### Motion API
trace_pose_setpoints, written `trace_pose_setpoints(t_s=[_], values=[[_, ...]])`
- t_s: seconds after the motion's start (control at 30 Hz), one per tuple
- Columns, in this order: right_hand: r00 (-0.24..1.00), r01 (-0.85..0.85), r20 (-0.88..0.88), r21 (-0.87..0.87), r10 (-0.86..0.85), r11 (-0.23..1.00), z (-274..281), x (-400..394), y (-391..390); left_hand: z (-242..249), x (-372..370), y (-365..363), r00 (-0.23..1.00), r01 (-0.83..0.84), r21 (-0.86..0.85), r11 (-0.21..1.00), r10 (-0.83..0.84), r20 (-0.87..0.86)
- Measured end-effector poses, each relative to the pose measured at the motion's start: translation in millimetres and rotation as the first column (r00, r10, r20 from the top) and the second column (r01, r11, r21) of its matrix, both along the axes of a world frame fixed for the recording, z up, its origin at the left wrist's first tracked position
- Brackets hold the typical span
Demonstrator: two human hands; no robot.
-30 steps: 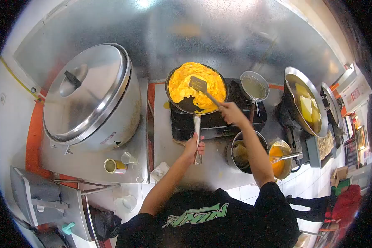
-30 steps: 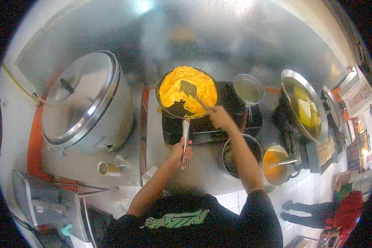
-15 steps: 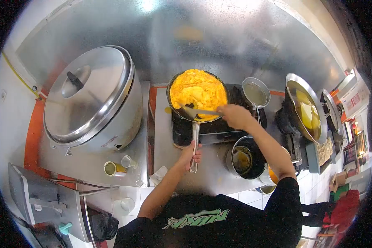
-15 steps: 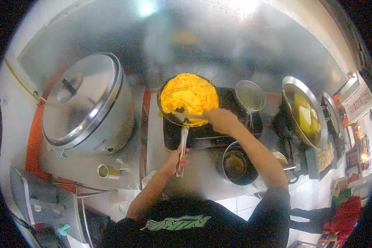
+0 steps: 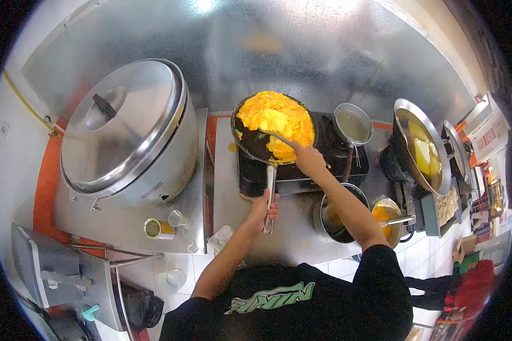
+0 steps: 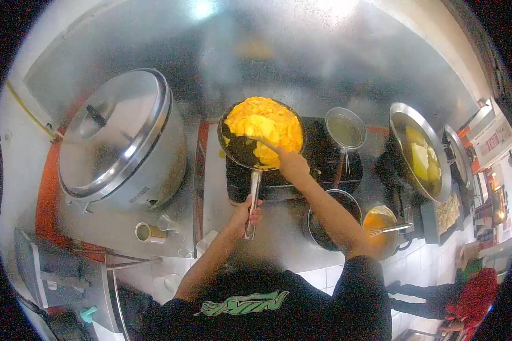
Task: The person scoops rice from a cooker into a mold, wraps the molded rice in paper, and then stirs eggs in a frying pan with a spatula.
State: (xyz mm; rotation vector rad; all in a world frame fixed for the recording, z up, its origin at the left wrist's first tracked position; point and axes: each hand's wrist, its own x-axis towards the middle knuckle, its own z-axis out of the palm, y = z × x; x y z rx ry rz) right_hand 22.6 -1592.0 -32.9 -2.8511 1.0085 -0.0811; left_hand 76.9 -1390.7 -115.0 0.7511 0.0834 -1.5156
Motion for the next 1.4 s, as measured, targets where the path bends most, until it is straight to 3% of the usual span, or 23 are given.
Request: trace_pose_setpoints(t_s=[0.1,0.2,0.27,0.4,0.5,0.63,0.67,0.87,0.97,1.0,1.1,1.13,1.23,1.33,1.37,1.4], values=[[0.995,0.065,0.069,0.099,-0.072,0.993,5.0,-13.6,-5.0,3.8,0.8,0.9,1.0,0.002,0.019,1.0,-0.002,-0.003],[0.967,-0.091,0.247,0.11,0.062,0.99,-18.7,-28.0,-33.7,0.8,0.7,-0.5,1.0,0.0,0.024,1.0,0.001,-0.014],[0.959,-0.09,0.28,0.147,0.046,0.985,-21.8,-36.2,-46.4,-5.3,1.3,-1.5,1.0,0.0,0.003,1.0,0.0,-0.015],[0.98,-0.017,0.19,0.335,-0.05,0.942,-3.6,-45.6,-54.6,-7.9,1.2,-1.8,1.0,0.003,0.015,1.0,-0.003,-0.029],[0.98,0.077,0.116,0.523,-0.161,0.849,30.0,-50.9,-45.9,-1.7,1.5,-0.8,0.999,0.01,0.0,1.0,-0.01,-0.051],[0.959,0.088,0.084,0.819,-0.27,0.568,40.4,-66.0,-54.4,-3.1,0.9,-1.7,0.998,0.005,0.004,1.0,-0.005,-0.057],[0.975,0.091,0.06,0.776,-0.216,0.624,47.4,-69.0,-53.1,-3.2,0.9,-2.0,0.999,0.005,0.013,1.0,-0.005,-0.049],[0.928,0.107,0.01,0.951,-0.374,0.289,36.8,-84.2,-63.8,3.3,0.3,-0.6,1.0,0.008,0.033,0.999,-0.009,0.004],[0.92,0.102,0.003,0.964,-0.392,0.245,19.1,-79.1,-58.6,4.3,0.6,-1.6,1.0,-0.001,0.041,0.999,0.001,-0.003],[0.93,0.122,0.017,0.929,-0.368,0.351,24.2,-76.1,-53.8,4.0,-0.1,-1.2,1.0,-0.001,0.045,0.999,0.002,-0.008],[0.954,0.153,-0.002,0.864,-0.3,0.479,59.6,-85.3,-63.3,6.1,-0.3,0.6,1.0,0.004,0.034,0.999,-0.004,-0.007],[0.988,0.115,-0.019,0.764,-0.156,0.635,70.1,-91.1,-71.3,7.3,-0.2,1.2,1.0,0.007,0.043,0.999,-0.008,0.007],[0.999,0.006,0.025,0.565,-0.024,0.825,90.0,-101.6,-62.9,8.2,-0.1,-1.8,1.0,0.005,0.038,0.999,-0.006,0.019],[0.965,-0.249,0.183,0.429,0.187,0.868,40.6,-88.4,-48.9,-2.7,-2.4,-0.5,1.0,0.01,0.01,1.0,-0.01,-0.019],[0.987,0.066,0.052,0.725,-0.151,0.685,41.0,-85.1,-34.7,-5.1,-1.5,-0.7,1.0,0.015,0.003,1.0,-0.015,-0.024],[0.974,0.071,0.079,0.784,-0.212,0.617,43.1,-85.1,-38.2,-5.1,0.4,-2.4,0.999,0.017,-0.007,1.0,-0.017,-0.027]])
